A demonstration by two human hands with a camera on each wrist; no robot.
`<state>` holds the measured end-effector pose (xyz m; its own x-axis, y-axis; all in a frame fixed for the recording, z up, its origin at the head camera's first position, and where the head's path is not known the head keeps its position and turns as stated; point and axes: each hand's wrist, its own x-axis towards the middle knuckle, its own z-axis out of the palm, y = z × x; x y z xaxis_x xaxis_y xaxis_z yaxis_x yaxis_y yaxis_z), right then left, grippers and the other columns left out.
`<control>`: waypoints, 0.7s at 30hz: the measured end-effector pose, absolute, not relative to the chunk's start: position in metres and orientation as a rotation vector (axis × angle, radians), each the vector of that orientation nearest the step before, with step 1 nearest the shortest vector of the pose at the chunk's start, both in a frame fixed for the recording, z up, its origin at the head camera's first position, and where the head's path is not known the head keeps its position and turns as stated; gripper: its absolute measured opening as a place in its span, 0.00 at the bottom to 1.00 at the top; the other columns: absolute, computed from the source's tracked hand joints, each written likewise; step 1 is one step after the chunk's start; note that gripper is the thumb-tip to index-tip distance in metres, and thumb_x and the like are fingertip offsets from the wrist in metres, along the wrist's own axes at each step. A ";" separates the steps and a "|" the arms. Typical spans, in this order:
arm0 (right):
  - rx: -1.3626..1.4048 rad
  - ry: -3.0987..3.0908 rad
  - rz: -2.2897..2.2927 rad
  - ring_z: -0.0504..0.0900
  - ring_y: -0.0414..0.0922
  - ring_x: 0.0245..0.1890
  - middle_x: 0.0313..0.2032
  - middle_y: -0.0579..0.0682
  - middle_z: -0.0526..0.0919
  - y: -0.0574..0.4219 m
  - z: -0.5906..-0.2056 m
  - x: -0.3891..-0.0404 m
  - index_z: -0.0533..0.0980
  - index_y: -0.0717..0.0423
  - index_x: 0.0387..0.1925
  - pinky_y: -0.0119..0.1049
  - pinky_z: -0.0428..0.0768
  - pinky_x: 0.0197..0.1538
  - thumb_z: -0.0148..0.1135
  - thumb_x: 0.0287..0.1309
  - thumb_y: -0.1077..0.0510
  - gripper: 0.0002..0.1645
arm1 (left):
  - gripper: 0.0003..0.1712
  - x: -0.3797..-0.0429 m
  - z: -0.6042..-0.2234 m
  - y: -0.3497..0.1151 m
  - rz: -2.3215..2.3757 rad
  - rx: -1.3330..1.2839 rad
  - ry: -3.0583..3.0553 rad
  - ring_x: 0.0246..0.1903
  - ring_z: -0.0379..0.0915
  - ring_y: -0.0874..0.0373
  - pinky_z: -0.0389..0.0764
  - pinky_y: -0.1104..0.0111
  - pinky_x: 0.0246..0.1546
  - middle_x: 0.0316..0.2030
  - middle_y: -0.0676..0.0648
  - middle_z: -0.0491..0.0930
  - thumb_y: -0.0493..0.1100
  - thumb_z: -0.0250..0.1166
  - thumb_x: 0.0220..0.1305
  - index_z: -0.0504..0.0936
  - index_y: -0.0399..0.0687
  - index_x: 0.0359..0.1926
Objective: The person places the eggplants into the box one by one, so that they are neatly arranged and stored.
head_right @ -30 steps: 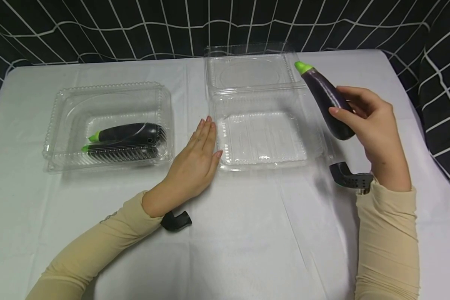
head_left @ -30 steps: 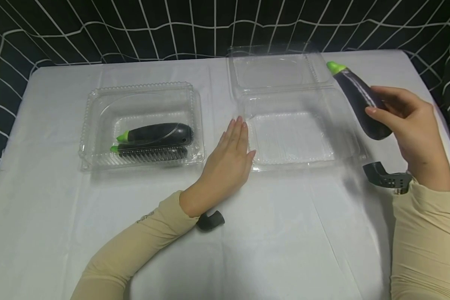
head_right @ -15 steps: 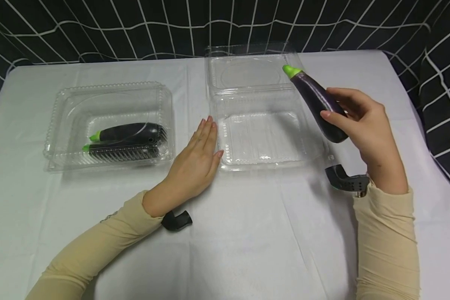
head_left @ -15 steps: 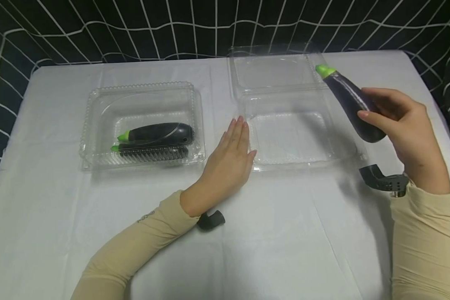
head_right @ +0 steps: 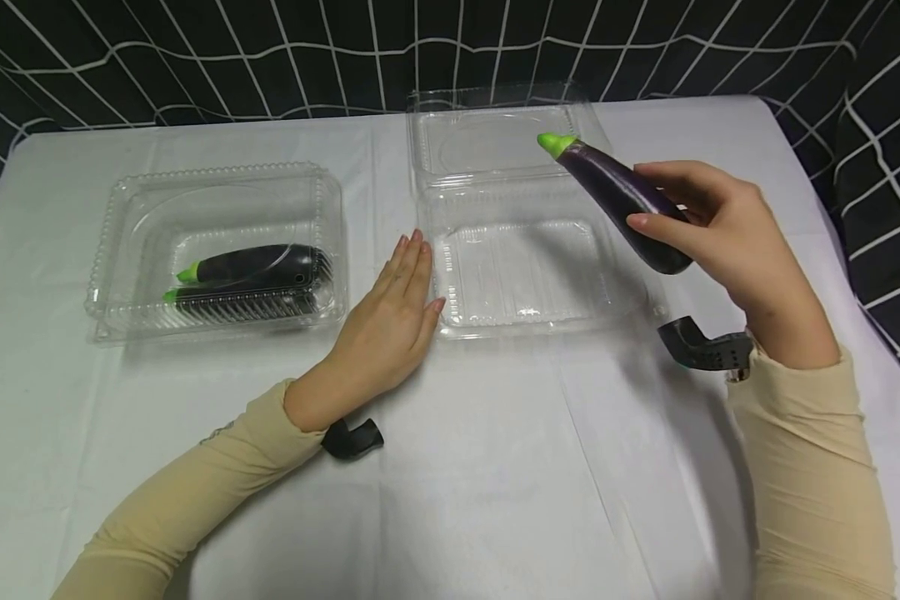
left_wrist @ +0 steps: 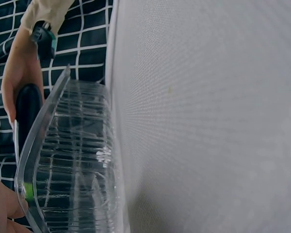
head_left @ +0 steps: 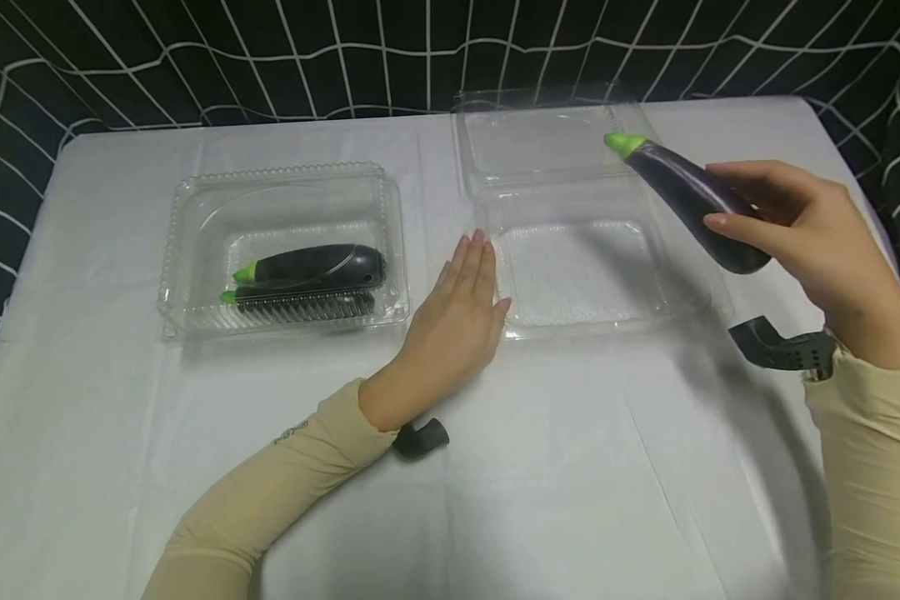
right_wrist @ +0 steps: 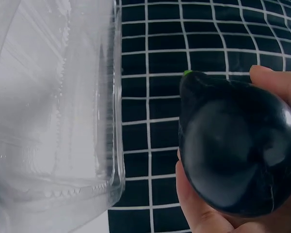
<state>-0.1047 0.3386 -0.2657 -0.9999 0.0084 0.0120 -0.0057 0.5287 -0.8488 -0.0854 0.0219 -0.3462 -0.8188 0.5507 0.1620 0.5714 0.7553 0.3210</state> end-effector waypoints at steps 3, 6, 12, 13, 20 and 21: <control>0.023 -2.781 1.503 0.76 0.35 0.42 0.47 0.44 0.76 0.335 -0.264 -0.108 0.73 0.52 0.60 0.17 0.75 0.36 0.67 0.53 0.66 0.30 | 0.33 -0.086 -0.346 0.022 -0.563 -0.920 -2.890 0.71 0.39 0.43 0.48 0.58 0.68 0.70 0.31 0.47 0.47 0.45 0.73 0.53 0.24 0.67; 0.045 -2.825 1.521 0.77 0.35 0.42 0.48 0.45 0.75 0.332 -0.264 -0.111 0.73 0.50 0.60 0.18 0.76 0.35 0.67 0.53 0.64 0.31 | 0.33 -0.086 -0.347 0.022 -0.566 -0.921 -2.890 0.71 0.38 0.44 0.48 0.59 0.68 0.70 0.31 0.47 0.47 0.44 0.74 0.53 0.24 0.67; 0.087 -2.926 1.511 0.77 0.35 0.41 0.49 0.44 0.75 0.325 -0.267 -0.119 0.73 0.48 0.60 0.19 0.76 0.35 0.67 0.54 0.62 0.30 | 0.34 -0.085 -0.347 0.021 -0.580 -0.922 -2.887 0.71 0.38 0.44 0.48 0.59 0.68 0.70 0.31 0.46 0.47 0.44 0.74 0.53 0.24 0.68; 0.102 -2.939 1.504 0.76 0.35 0.41 0.49 0.44 0.75 0.324 -0.268 -0.121 0.73 0.48 0.60 0.19 0.76 0.35 0.67 0.55 0.62 0.29 | 0.34 -0.085 -0.347 0.021 -0.579 -0.922 -2.886 0.71 0.38 0.44 0.48 0.59 0.68 0.70 0.31 0.47 0.47 0.44 0.74 0.53 0.24 0.68; 0.207 -3.023 1.458 0.75 0.36 0.44 0.49 0.41 0.77 0.318 -0.271 -0.130 0.73 0.50 0.60 0.19 0.75 0.40 0.67 0.55 0.61 0.29 | 0.34 -0.084 -0.345 0.020 -0.561 -0.909 -2.901 0.71 0.40 0.43 0.50 0.58 0.68 0.70 0.31 0.47 0.47 0.45 0.73 0.53 0.24 0.67; 0.215 -3.048 1.434 0.75 0.37 0.44 0.50 0.42 0.76 0.318 -0.271 -0.131 0.73 0.50 0.60 0.19 0.74 0.40 0.67 0.55 0.60 0.29 | 0.34 -0.083 -0.345 0.021 -0.560 -0.909 -2.905 0.71 0.40 0.43 0.50 0.58 0.68 0.70 0.31 0.47 0.47 0.45 0.73 0.53 0.24 0.68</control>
